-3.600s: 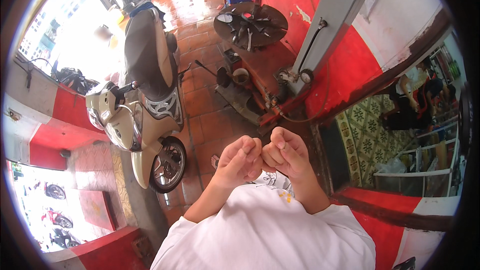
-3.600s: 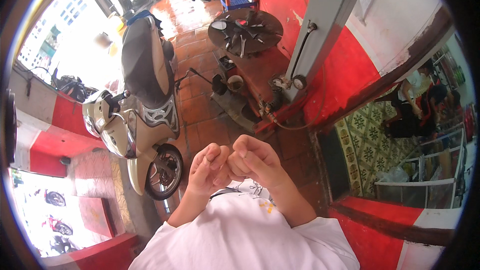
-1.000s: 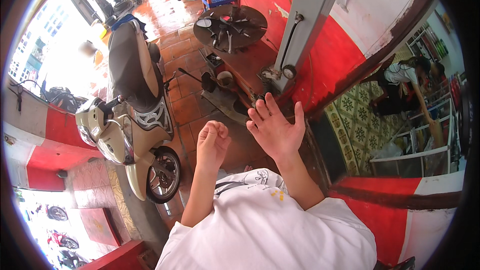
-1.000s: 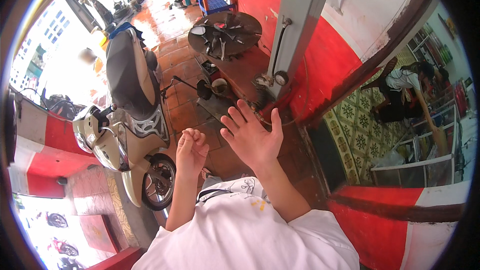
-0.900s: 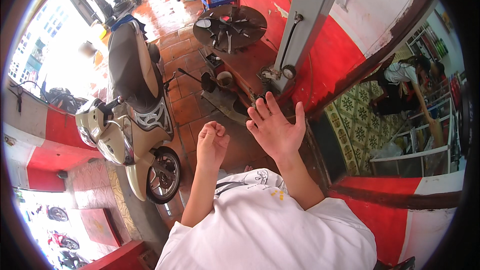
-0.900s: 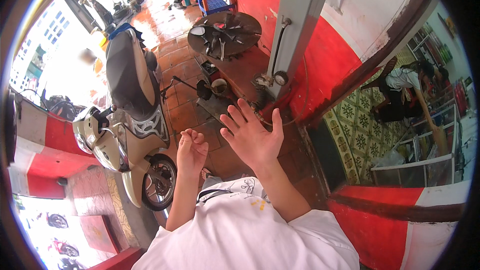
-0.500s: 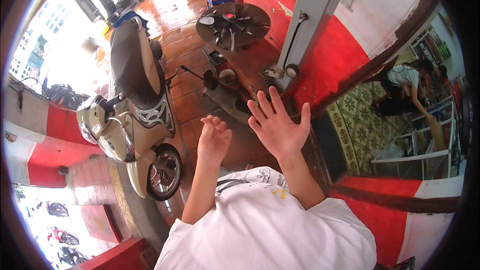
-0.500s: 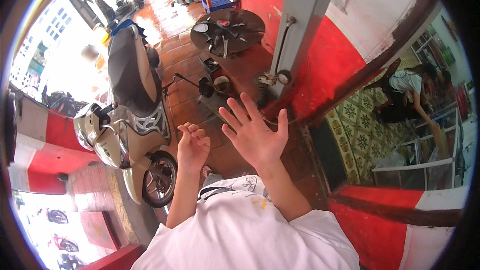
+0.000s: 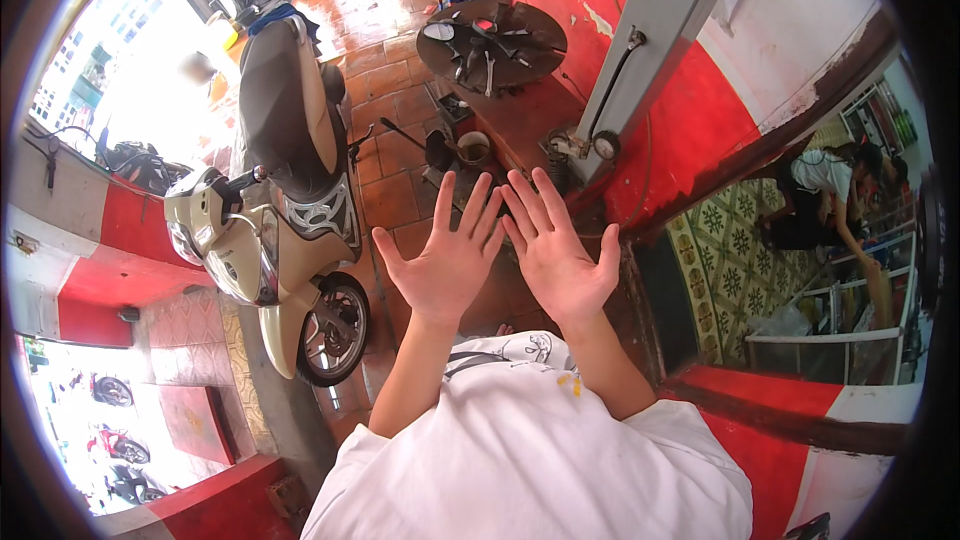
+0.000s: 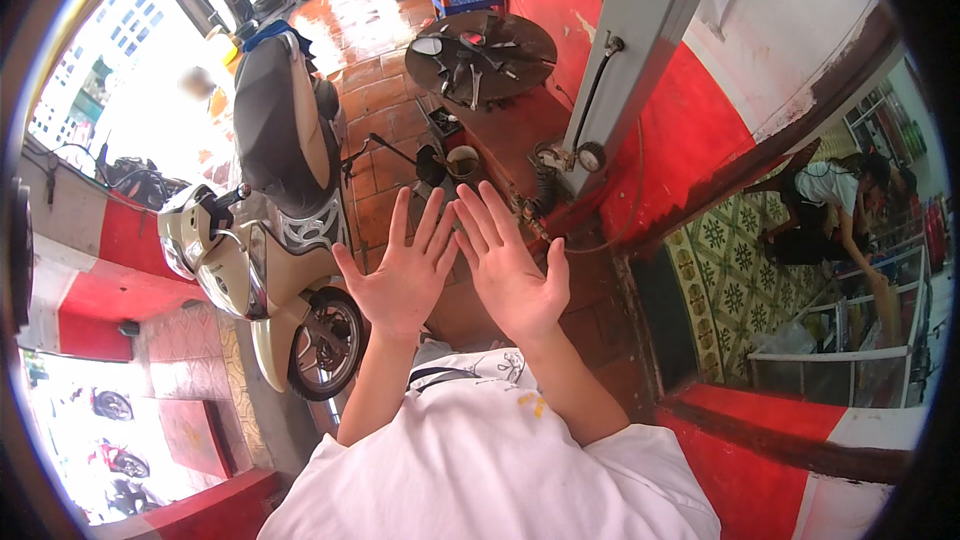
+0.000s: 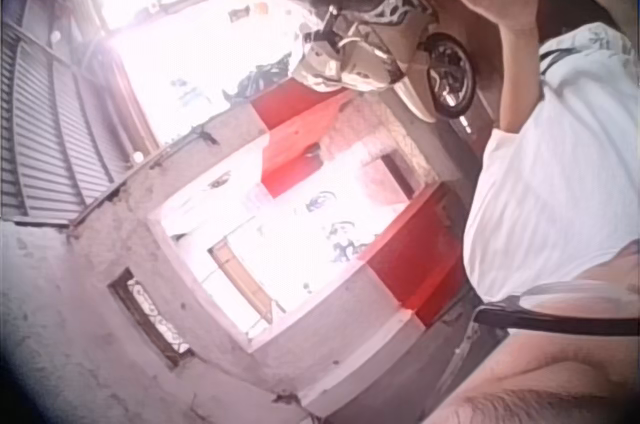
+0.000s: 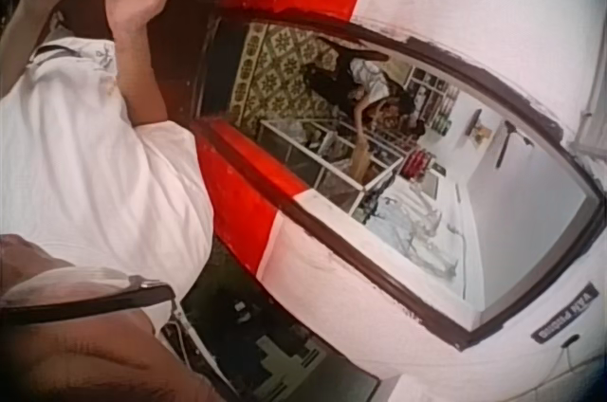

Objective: The person uses a wrench to loosen the bolt on a motorcycle side mirror and then unscrews and removes the mirror by hand.

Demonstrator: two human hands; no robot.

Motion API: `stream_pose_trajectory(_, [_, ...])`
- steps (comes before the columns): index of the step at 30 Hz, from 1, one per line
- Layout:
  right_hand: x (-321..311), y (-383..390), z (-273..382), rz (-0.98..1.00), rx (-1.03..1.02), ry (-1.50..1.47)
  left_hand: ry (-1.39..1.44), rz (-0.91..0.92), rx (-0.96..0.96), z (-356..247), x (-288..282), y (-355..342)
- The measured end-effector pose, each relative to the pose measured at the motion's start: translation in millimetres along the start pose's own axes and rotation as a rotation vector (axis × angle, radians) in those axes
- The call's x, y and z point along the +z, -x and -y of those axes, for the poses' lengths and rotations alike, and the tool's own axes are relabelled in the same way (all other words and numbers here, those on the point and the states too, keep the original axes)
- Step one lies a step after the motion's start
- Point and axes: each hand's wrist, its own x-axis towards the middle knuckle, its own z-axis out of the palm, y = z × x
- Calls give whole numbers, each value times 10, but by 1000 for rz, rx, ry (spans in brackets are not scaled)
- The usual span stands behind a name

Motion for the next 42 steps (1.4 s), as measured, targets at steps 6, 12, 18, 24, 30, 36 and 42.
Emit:
stream_pose_trajectory(6, [-48, -146, -299, -14, -125, 355, -106, 35, 89, 179, -47, -110])
stream_pose_trajectory(12, [-241, -533, -643, -179, -48, 21, -1458, -13, 482, 421, -153, -316])
stream_pose_trajectory(18, [-247, -506, -640, -78, 162, -195, -1955, 243, 563, -58, -449, -664])
stream_pose_trajectory(24, [-350, -393, -379, -64, 328, -619, -2107, -92, 536, -377, -535, -776])
stream_pose_trajectory(30, [-198, -493, -222, -23, 209, -655, -2099, 79, 580, 107, -7, -389])
stream_pose_trajectory(36, [-308, -379, -239, 50, 300, -559, -2518, -291, 399, 82, -283, -679])
stream_pose_trajectory(42, [-313, -227, -34, 69, 225, -455, -1380, -289, 213, -749, -378, -652])
